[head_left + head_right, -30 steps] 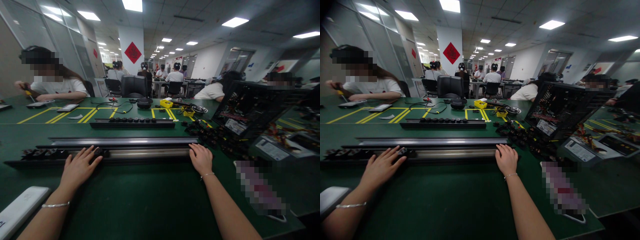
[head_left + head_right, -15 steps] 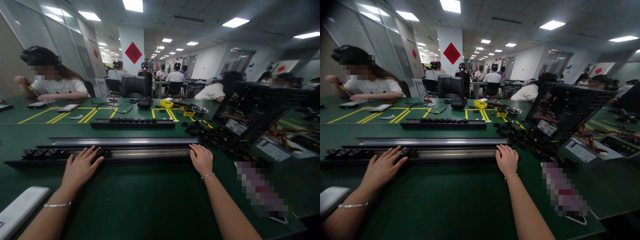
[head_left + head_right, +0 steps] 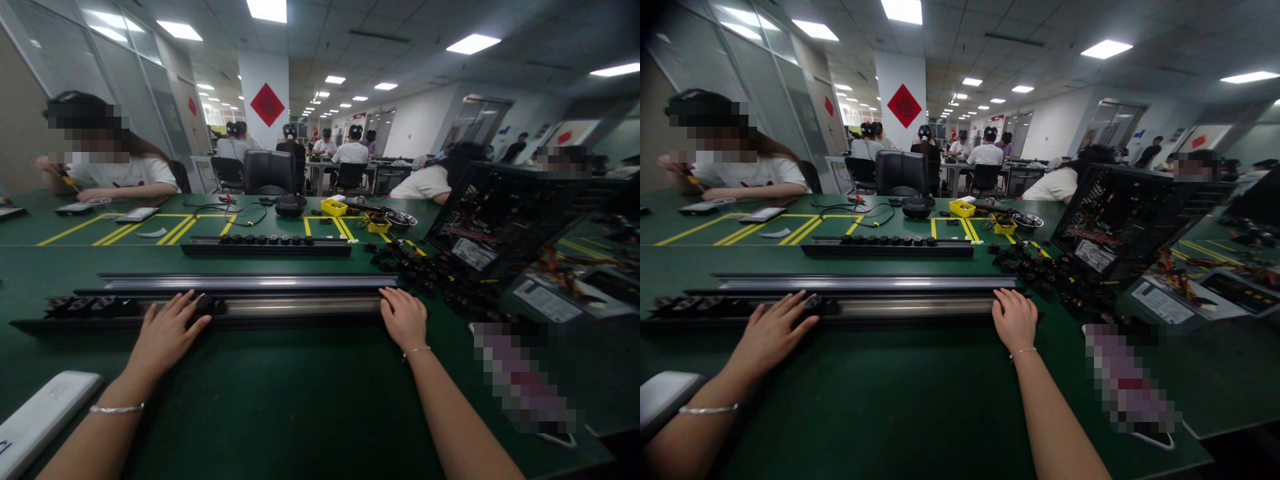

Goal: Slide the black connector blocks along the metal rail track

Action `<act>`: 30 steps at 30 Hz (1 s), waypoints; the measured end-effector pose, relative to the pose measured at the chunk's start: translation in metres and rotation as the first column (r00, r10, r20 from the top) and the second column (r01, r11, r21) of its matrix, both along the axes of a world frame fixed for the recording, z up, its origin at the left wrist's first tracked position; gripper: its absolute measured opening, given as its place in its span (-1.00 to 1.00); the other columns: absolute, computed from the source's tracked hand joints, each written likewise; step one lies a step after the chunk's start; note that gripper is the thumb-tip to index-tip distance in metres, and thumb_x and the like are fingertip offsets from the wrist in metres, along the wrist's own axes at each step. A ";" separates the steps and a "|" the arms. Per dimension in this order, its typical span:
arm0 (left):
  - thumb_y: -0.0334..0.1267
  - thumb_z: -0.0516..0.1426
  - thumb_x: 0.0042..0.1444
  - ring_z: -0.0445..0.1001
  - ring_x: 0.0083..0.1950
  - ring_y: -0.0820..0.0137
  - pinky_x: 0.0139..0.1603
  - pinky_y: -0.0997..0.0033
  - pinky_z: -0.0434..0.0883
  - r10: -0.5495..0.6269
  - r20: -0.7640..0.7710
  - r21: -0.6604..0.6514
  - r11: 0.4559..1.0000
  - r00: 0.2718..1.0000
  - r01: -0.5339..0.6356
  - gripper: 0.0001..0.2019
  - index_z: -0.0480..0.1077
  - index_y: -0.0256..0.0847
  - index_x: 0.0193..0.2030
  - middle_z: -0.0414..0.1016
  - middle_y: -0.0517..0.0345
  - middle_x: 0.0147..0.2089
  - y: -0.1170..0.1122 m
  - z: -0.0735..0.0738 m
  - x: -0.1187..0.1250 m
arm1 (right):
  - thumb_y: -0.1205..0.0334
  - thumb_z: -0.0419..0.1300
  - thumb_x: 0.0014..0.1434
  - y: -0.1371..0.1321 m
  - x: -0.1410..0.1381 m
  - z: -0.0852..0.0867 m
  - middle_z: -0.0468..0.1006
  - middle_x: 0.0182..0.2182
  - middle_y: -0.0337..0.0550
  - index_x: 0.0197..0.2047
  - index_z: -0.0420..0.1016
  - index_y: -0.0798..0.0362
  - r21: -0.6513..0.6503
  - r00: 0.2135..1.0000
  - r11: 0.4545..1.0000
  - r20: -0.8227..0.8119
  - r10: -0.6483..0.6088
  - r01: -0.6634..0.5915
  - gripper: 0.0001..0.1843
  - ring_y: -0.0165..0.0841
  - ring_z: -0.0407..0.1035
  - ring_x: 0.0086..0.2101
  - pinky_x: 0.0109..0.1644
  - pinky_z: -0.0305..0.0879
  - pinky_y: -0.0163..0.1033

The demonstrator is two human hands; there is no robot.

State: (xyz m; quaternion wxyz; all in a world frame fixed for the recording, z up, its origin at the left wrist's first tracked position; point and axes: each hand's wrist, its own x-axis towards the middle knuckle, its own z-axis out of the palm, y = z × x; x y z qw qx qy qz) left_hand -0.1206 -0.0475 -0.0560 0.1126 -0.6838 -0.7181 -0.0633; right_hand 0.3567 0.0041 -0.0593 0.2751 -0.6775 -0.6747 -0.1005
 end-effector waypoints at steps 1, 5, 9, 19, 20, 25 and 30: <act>0.03 -0.21 0.16 0.01 0.35 0.14 0.28 -0.09 -0.09 -0.002 0.001 0.006 1.000 1.000 0.002 -0.41 0.17 -0.19 0.24 0.09 -0.03 0.34 0.000 0.000 0.000 | 0.13 -0.08 0.21 0.000 0.000 0.000 0.47 0.02 -0.19 -0.01 0.46 -0.06 -0.002 1.000 1.000 0.000 0.001 -0.001 -0.61 -0.22 0.22 0.07 0.16 -0.06 -0.01; 0.04 -0.22 0.16 0.03 0.35 0.15 0.28 -0.06 -0.06 -0.016 0.001 0.036 0.999 1.000 0.016 -0.42 0.18 -0.17 0.24 0.12 -0.01 0.33 -0.001 -0.001 0.000 | 0.14 -0.08 0.21 0.000 0.001 0.001 0.47 0.02 -0.19 -0.01 0.47 -0.06 0.000 1.000 1.000 -0.003 0.006 -0.006 -0.61 -0.22 0.22 0.07 0.15 -0.05 -0.01; 0.06 -0.21 0.16 0.06 0.33 0.10 0.26 -0.06 -0.01 -0.044 -0.005 0.067 0.997 0.999 0.044 -0.41 0.21 -0.18 0.22 0.15 -0.06 0.31 0.000 -0.003 -0.001 | 0.14 -0.08 0.21 0.000 0.000 0.001 0.47 0.02 -0.18 -0.02 0.47 -0.05 0.007 1.000 1.000 0.004 0.004 -0.004 -0.61 -0.22 0.23 0.06 0.15 -0.04 0.00; 0.11 -0.22 0.17 0.19 0.25 0.05 0.21 0.02 0.15 -0.135 -0.043 0.128 0.982 0.990 0.140 -0.36 0.25 -0.30 0.19 0.24 -0.20 0.24 0.002 -0.002 -0.002 | 0.16 -0.07 0.21 -0.001 0.000 0.001 0.47 0.02 -0.20 -0.01 0.47 -0.06 0.005 1.000 1.000 0.012 0.001 -0.001 -0.61 -0.22 0.23 0.07 0.15 -0.03 0.00; 0.11 -0.22 0.17 0.21 0.24 0.07 0.20 0.03 0.16 -0.146 -0.042 0.129 0.980 0.988 0.150 -0.35 0.24 -0.31 0.19 0.25 -0.19 0.24 0.002 -0.001 -0.001 | 0.15 -0.08 0.21 -0.001 0.000 0.001 0.47 0.02 -0.20 -0.01 0.47 -0.06 0.001 1.000 1.000 0.012 0.000 0.000 -0.61 -0.22 0.23 0.07 0.15 -0.03 0.00; 0.11 -0.22 0.17 0.24 0.22 0.10 0.21 0.07 0.17 -0.173 -0.046 0.131 0.975 0.984 0.178 -0.34 0.24 -0.35 0.19 0.27 -0.19 0.22 0.003 0.001 0.000 | 0.15 -0.08 0.21 0.000 0.000 0.001 0.46 0.03 -0.20 0.00 0.46 -0.06 0.003 1.000 1.000 0.016 0.000 0.000 -0.61 -0.22 0.22 0.07 0.15 -0.03 0.00; 0.11 -0.22 0.17 0.22 0.24 0.11 0.22 0.07 0.16 -0.168 -0.043 0.121 0.978 0.985 0.172 -0.35 0.24 -0.32 0.19 0.26 -0.16 0.23 0.004 -0.001 0.001 | 0.16 -0.07 0.21 0.000 0.001 0.000 0.48 0.01 -0.20 -0.01 0.47 -0.07 0.010 1.000 1.000 0.020 0.002 -0.002 -0.61 -0.22 0.24 0.06 0.14 -0.01 0.00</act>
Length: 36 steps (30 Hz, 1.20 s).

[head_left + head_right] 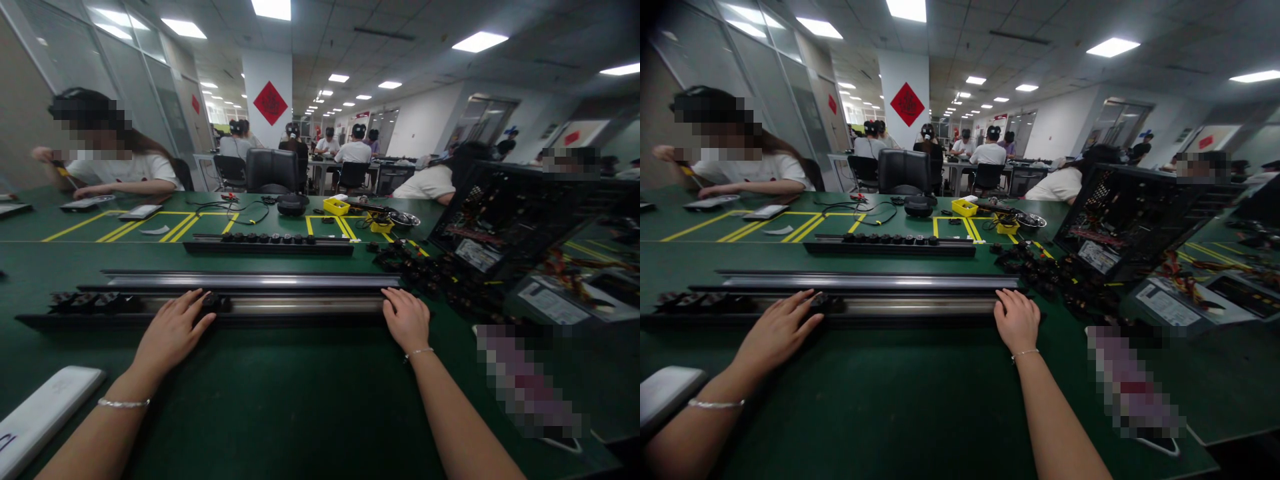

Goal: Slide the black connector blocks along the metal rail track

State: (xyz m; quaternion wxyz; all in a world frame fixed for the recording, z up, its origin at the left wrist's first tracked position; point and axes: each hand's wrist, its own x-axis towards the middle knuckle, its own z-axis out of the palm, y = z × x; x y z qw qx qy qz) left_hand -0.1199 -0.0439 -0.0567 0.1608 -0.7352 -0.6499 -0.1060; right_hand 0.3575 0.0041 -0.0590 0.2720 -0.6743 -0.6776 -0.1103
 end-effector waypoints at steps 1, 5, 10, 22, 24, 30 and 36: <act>0.11 -0.22 0.17 0.21 0.25 0.12 0.22 0.07 0.15 -0.001 -0.002 -0.003 1.000 1.000 0.001 -0.35 0.23 -0.32 0.20 0.26 -0.16 0.23 0.000 0.000 0.000 | 0.15 -0.07 0.21 0.000 0.000 0.000 0.48 0.01 -0.20 -0.01 0.47 -0.07 0.002 1.000 1.000 0.000 0.000 0.000 -0.61 -0.22 0.24 0.06 0.13 -0.01 0.00; 0.12 -0.20 0.16 0.18 0.27 0.13 0.22 0.06 0.15 0.002 -0.003 -0.011 1.000 1.000 -0.002 -0.35 0.22 -0.30 0.21 0.26 -0.14 0.24 0.000 0.000 0.002 | 0.15 -0.07 0.21 0.001 0.001 0.000 0.48 0.01 -0.20 -0.01 0.47 -0.06 0.000 1.000 1.000 -0.002 0.000 0.000 -0.61 -0.21 0.23 0.07 0.14 -0.02 0.01; 0.11 -0.18 0.15 0.19 0.27 0.14 0.22 0.05 0.15 0.007 0.015 -0.019 1.000 1.000 -0.007 -0.37 0.21 -0.28 0.21 0.25 -0.12 0.25 0.000 0.000 0.004 | 0.15 -0.07 0.21 0.001 0.001 -0.001 0.47 0.02 -0.20 -0.01 0.47 -0.06 0.000 1.000 1.000 -0.001 -0.001 0.001 -0.62 -0.22 0.23 0.07 0.14 -0.02 0.00; 0.12 -0.18 0.15 0.22 0.23 0.09 0.20 0.07 0.17 0.043 0.006 -0.032 0.999 0.999 -0.043 -0.36 0.24 -0.28 0.20 0.24 -0.14 0.25 -0.001 0.003 0.013 | 0.14 -0.09 0.21 0.000 0.000 0.001 0.46 0.03 -0.21 -0.01 0.46 -0.07 -0.034 1.000 0.999 -0.014 -0.010 0.010 -0.60 -0.22 0.21 0.08 0.15 -0.03 0.01; 0.13 -0.17 0.15 0.22 0.24 0.10 0.21 0.07 0.17 0.044 0.010 -0.030 0.999 0.999 -0.044 -0.36 0.23 -0.27 0.20 0.23 -0.13 0.25 -0.001 0.002 0.014 | 0.14 -0.09 0.21 0.000 0.000 0.001 0.46 0.03 -0.20 -0.01 0.46 -0.07 -0.034 1.000 0.999 -0.013 -0.010 0.010 -0.60 -0.22 0.22 0.08 0.15 -0.03 0.01; 0.13 -0.16 0.14 0.20 0.25 0.11 0.22 0.07 0.16 0.050 0.010 -0.037 0.998 0.999 -0.050 -0.36 0.20 -0.26 0.22 0.22 -0.10 0.27 -0.002 0.002 0.017 | 0.15 -0.09 0.20 0.000 -0.001 0.001 0.47 0.02 -0.19 -0.01 0.47 -0.06 -0.018 1.000 1.000 -0.018 -0.009 0.008 -0.60 -0.22 0.22 0.07 0.15 -0.04 0.01; 0.13 -0.15 0.13 0.23 0.23 0.11 0.20 0.05 0.18 0.038 0.045 -0.028 0.999 0.998 -0.037 -0.36 0.22 -0.25 0.21 0.23 -0.09 0.26 -0.002 0.003 0.019 | 0.15 -0.07 0.19 0.000 0.000 0.000 0.48 0.00 -0.18 -0.03 0.48 -0.07 -0.001 1.000 1.000 -0.023 0.000 0.000 -0.60 -0.20 0.23 0.06 0.14 -0.03 0.01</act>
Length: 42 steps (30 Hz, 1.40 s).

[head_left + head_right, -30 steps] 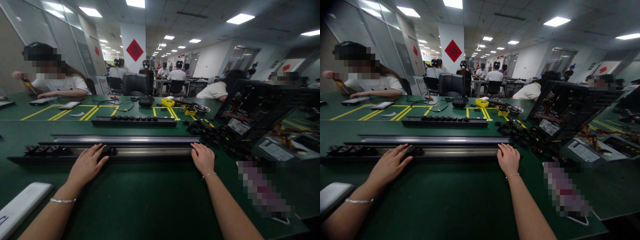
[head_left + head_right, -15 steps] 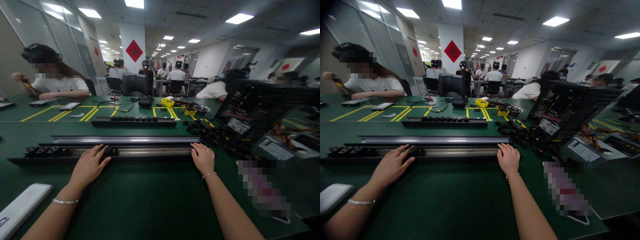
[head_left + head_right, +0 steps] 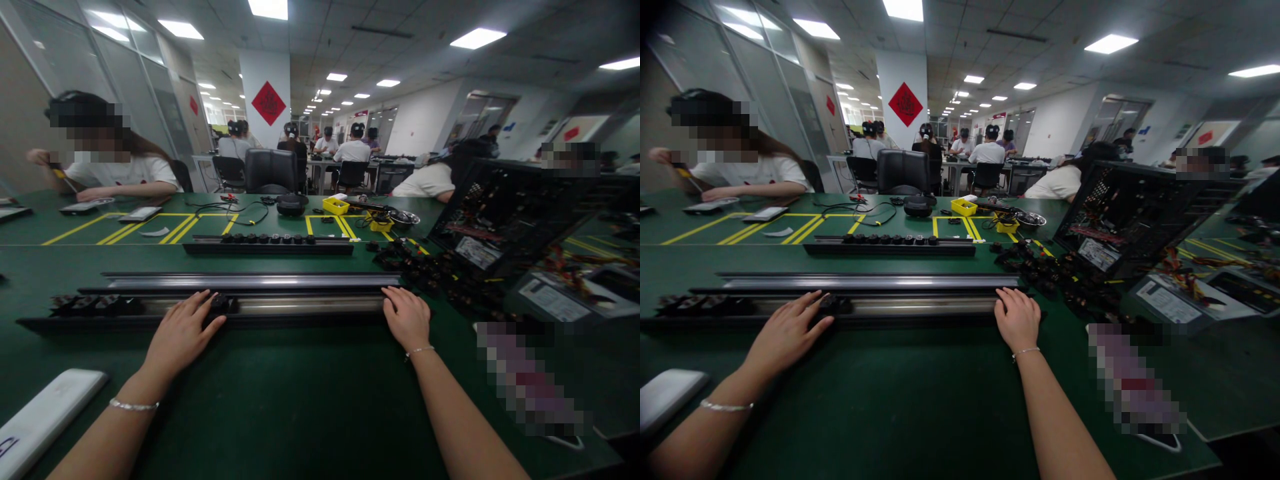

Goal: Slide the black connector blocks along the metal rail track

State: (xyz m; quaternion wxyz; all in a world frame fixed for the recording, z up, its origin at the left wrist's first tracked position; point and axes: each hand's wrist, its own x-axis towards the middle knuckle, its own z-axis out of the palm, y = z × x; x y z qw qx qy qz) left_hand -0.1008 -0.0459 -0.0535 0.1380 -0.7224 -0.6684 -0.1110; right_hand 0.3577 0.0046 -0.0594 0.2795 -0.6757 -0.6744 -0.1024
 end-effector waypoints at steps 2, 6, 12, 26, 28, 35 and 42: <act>0.13 -0.16 0.14 0.23 0.24 0.10 0.21 0.05 0.17 0.003 -0.005 -0.004 1.000 1.000 -0.003 -0.36 0.21 -0.26 0.21 0.23 -0.09 0.27 0.000 0.000 0.001 | 0.14 -0.08 0.19 0.000 0.000 0.000 0.48 0.01 -0.18 -0.02 0.48 -0.07 -0.001 1.000 1.000 0.000 0.001 -0.001 -0.60 -0.20 0.22 0.06 0.14 -0.04 0.01; 0.13 -0.16 0.14 0.23 0.23 0.09 0.20 0.05 0.19 0.008 -0.014 -0.018 1.000 1.000 -0.009 -0.35 0.21 -0.28 0.22 0.23 -0.09 0.27 -0.001 0.001 0.004 | 0.15 -0.08 0.19 0.000 0.000 -0.001 0.48 0.01 -0.18 -0.03 0.48 -0.06 0.007 1.000 1.000 0.005 0.006 -0.006 -0.61 -0.22 0.23 0.06 0.14 -0.03 -0.01; 0.13 -0.14 0.14 0.24 0.23 0.08 0.19 0.06 0.20 -0.003 -0.008 -0.008 1.000 1.000 0.003 -0.36 0.22 -0.28 0.21 0.23 -0.10 0.27 -0.001 0.002 0.007 | 0.16 -0.06 0.19 0.000 -0.001 0.000 0.48 0.00 -0.18 -0.04 0.48 -0.06 0.019 1.000 1.000 0.000 0.000 0.000 -0.62 -0.22 0.24 0.05 0.14 -0.04 -0.01; 0.13 -0.13 0.13 0.24 0.23 0.08 0.15 0.03 0.23 0.009 0.004 -0.002 1.000 1.000 -0.009 -0.38 0.24 -0.23 0.20 0.25 -0.08 0.26 -0.002 0.004 0.015 | 0.16 -0.07 0.18 0.000 -0.001 0.000 0.48 0.00 -0.19 -0.03 0.48 -0.08 0.012 1.000 1.000 0.009 -0.006 0.005 -0.61 -0.21 0.24 0.05 0.13 -0.02 0.00; 0.13 -0.13 0.13 0.24 0.23 0.08 0.15 0.03 0.23 0.016 -0.003 -0.010 1.000 1.000 -0.016 -0.37 0.24 -0.24 0.20 0.24 -0.09 0.26 -0.002 0.004 0.016 | 0.16 -0.08 0.19 0.001 -0.001 0.000 0.48 0.00 -0.19 -0.03 0.48 -0.07 0.009 1.000 1.000 0.006 -0.006 0.006 -0.61 -0.22 0.23 0.05 0.13 -0.02 -0.01; 0.15 -0.14 0.13 0.24 0.23 0.06 0.15 0.02 0.23 0.016 -0.015 -0.020 1.000 1.000 -0.016 -0.36 0.23 -0.24 0.20 0.23 -0.09 0.26 -0.002 0.005 0.018 | 0.16 -0.06 0.19 0.000 -0.001 0.000 0.48 0.00 -0.20 -0.03 0.48 -0.08 0.003 1.000 1.000 0.003 -0.008 0.008 -0.62 -0.22 0.23 0.06 0.14 -0.03 0.00; 0.15 -0.12 0.11 0.24 0.23 0.05 0.15 -0.01 0.21 0.009 -0.003 -0.011 1.000 1.000 -0.009 -0.37 0.26 -0.22 0.19 0.22 -0.08 0.27 -0.002 0.003 0.019 | 0.17 -0.06 0.18 0.000 -0.001 0.000 0.49 -0.01 -0.19 -0.03 0.48 -0.08 0.021 1.000 1.000 0.008 -0.007 0.007 -0.62 -0.22 0.24 0.05 0.14 -0.02 0.00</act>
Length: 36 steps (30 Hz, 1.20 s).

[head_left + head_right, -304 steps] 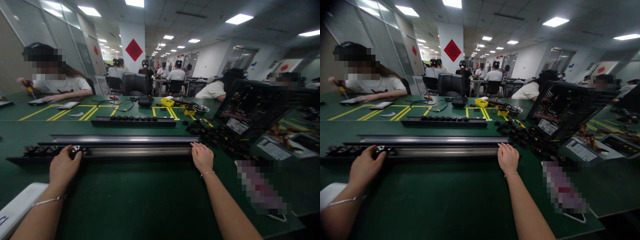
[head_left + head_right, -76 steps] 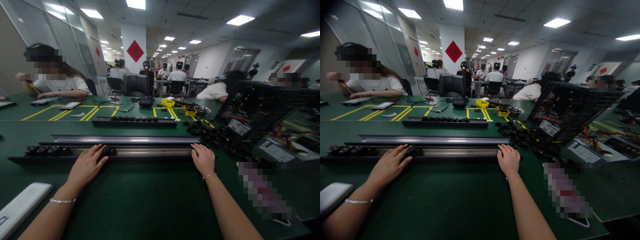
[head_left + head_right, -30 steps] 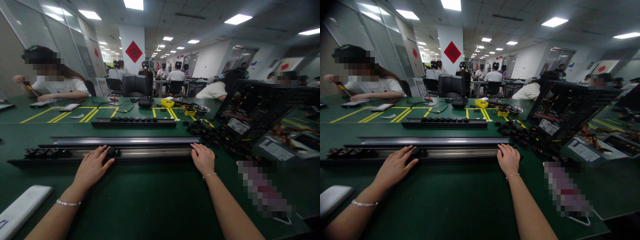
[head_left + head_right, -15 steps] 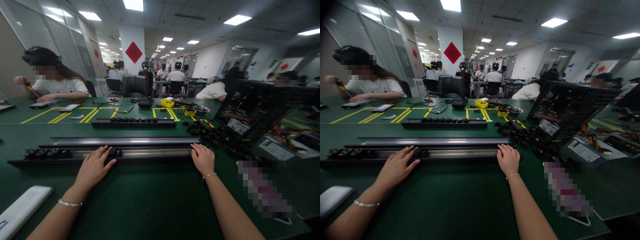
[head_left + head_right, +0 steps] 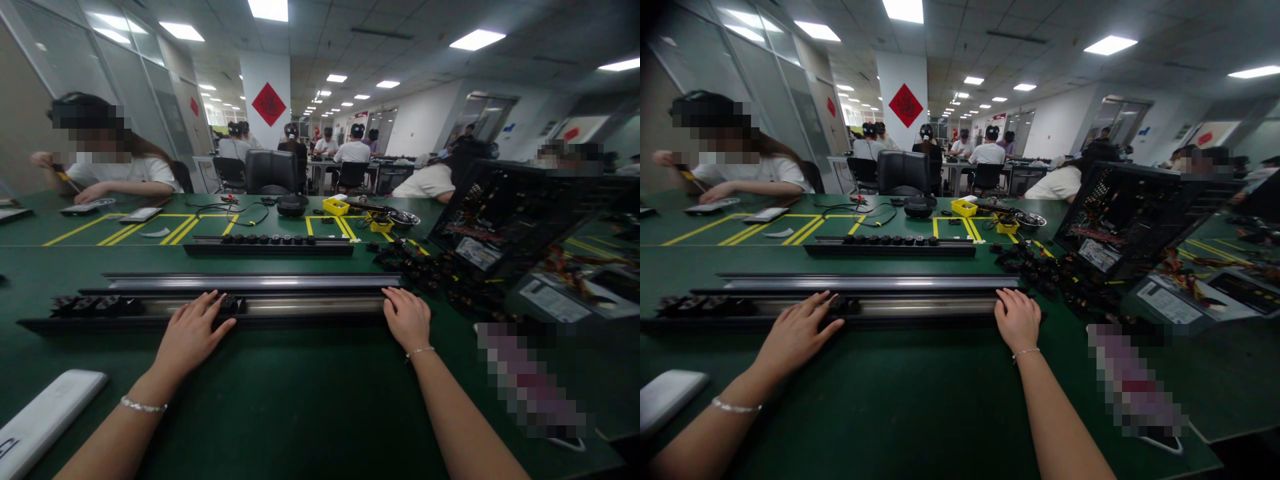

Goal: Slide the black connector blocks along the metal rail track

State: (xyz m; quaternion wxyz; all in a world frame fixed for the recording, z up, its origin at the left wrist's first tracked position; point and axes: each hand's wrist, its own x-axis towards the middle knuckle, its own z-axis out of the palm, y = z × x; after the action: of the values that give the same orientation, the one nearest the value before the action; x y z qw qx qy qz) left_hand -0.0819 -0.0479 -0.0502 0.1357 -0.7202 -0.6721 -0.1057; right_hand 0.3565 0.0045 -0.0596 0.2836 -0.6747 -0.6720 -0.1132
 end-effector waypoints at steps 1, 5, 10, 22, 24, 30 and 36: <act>0.15 -0.12 0.11 0.24 0.23 0.05 0.16 -0.01 0.21 0.000 0.003 0.001 1.000 1.000 0.000 -0.36 0.26 -0.23 0.19 0.23 -0.08 0.27 0.000 0.000 0.000 | 0.16 -0.06 0.18 0.000 0.000 0.000 0.49 -0.01 -0.19 -0.03 0.48 -0.08 0.001 1.000 1.000 0.000 0.000 0.000 -0.62 -0.22 0.24 0.05 0.14 -0.02 0.00; 0.16 -0.12 0.11 0.24 0.22 0.05 0.16 -0.02 0.19 0.006 -0.001 0.006 1.000 1.000 -0.006 -0.36 0.25 -0.22 0.19 0.23 -0.08 0.27 0.000 0.001 0.003 | 0.15 -0.07 0.19 0.000 0.000 0.000 0.49 0.00 -0.20 -0.03 0.48 -0.07 -0.004 1.000 1.000 0.000 0.000 0.000 -0.61 -0.23 0.24 0.05 0.14 -0.04 -0.02; 0.16 -0.15 0.13 0.22 0.23 0.06 0.17 -0.01 0.17 0.009 -0.021 -0.002 1.000 1.000 -0.009 -0.36 0.24 -0.23 0.20 0.22 -0.08 0.28 -0.001 0.002 0.005 | 0.15 -0.08 0.19 0.000 0.000 0.000 0.48 0.00 -0.20 -0.03 0.48 -0.06 -0.008 1.000 1.000 0.001 0.007 -0.007 -0.61 -0.23 0.23 0.06 0.14 -0.04 -0.02; 0.16 -0.14 0.12 0.22 0.24 0.05 0.16 -0.04 0.17 0.023 -0.042 -0.006 1.000 0.999 -0.023 -0.35 0.22 -0.25 0.21 0.21 -0.09 0.28 -0.001 0.002 0.009 | 0.16 -0.06 0.19 0.000 0.000 0.000 0.49 0.00 -0.19 -0.03 0.48 -0.07 0.002 1.000 1.000 0.002 0.004 -0.004 -0.62 -0.22 0.24 0.05 0.14 -0.04 -0.02; 0.15 -0.13 0.12 0.23 0.23 0.06 0.15 -0.02 0.18 0.027 -0.045 -0.007 1.000 0.999 -0.027 -0.35 0.21 -0.25 0.21 0.21 -0.09 0.28 -0.001 0.002 0.010 | 0.16 -0.07 0.20 0.000 0.000 -0.001 0.48 0.00 -0.19 -0.03 0.48 -0.06 0.000 1.000 1.000 0.003 0.000 0.000 -0.62 -0.23 0.24 0.05 0.13 -0.04 -0.02; 0.15 -0.15 0.14 0.19 0.26 0.11 0.13 0.06 0.23 0.038 -0.052 -0.024 0.999 0.998 -0.039 -0.34 0.17 -0.24 0.24 0.19 -0.08 0.29 -0.002 0.003 0.014 | 0.15 -0.07 0.20 0.001 0.000 -0.002 0.48 0.01 -0.20 -0.03 0.47 -0.06 -0.006 1.000 1.000 0.005 -0.002 0.002 -0.62 -0.22 0.23 0.06 0.13 -0.04 -0.02; 0.15 -0.16 0.14 0.17 0.28 0.13 0.12 0.06 0.24 0.032 -0.059 -0.027 0.999 0.998 -0.033 -0.35 0.16 -0.24 0.25 0.18 -0.05 0.30 -0.002 0.002 0.015 | 0.15 -0.07 0.20 0.001 0.001 -0.001 0.48 0.01 -0.20 -0.03 0.48 -0.06 -0.014 1.000 1.000 0.005 0.000 0.000 -0.62 -0.22 0.23 0.06 0.13 -0.03 -0.01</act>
State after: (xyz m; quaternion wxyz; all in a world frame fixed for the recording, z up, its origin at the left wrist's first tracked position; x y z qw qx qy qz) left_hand -0.0669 -0.0497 -0.0478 0.1470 -0.7139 -0.6808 -0.0730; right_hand 0.3571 0.0060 -0.0609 0.2771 -0.6766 -0.6733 -0.1100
